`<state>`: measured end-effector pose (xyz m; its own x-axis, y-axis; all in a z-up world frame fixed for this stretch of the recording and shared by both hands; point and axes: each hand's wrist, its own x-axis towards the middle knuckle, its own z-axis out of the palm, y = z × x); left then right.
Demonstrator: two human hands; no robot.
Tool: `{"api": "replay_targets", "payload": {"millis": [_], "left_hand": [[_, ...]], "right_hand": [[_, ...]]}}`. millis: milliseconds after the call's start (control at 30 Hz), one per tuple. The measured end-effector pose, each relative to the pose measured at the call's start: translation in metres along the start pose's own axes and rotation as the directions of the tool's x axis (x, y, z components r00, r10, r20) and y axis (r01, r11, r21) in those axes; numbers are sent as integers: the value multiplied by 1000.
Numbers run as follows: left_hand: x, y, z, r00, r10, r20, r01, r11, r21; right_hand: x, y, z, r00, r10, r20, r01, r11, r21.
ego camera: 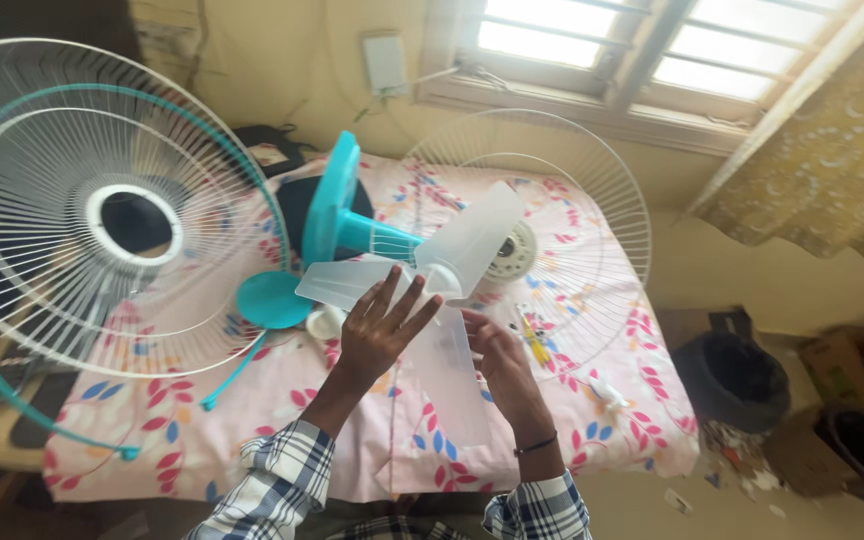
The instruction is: The person assembles a table fan by attaching the fan blades to the motor hub, securing them with a nut, and then connecting the motor housing to the base. The person uses a screwdriver to tighten the internal components.
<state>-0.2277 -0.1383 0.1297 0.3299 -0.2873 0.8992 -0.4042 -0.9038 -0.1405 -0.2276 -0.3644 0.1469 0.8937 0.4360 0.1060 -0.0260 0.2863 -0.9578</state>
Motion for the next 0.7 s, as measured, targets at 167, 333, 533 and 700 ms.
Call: {"api": "replay_targets", "payload": {"millis": [167, 333, 533, 700], "left_hand": [[11, 23, 29, 992, 125, 35, -123, 991, -56], [17, 39, 42, 986, 82, 144, -72, 995, -74], [6, 31, 49, 987, -141, 76, 154, 962, -225], [-9, 17, 56, 914, -375, 156, 403, 887, -226]], "right_hand": [[-10, 1, -30, 985, -95, 146, 121, 977, -178], [-5, 8, -69, 974, -199, -107, 139, 901, -411], [2, -10, -100, 851, -315, -419, 89, 874, -478], [9, -20, -94, 698, -485, -527, 101, 795, -598]]}}
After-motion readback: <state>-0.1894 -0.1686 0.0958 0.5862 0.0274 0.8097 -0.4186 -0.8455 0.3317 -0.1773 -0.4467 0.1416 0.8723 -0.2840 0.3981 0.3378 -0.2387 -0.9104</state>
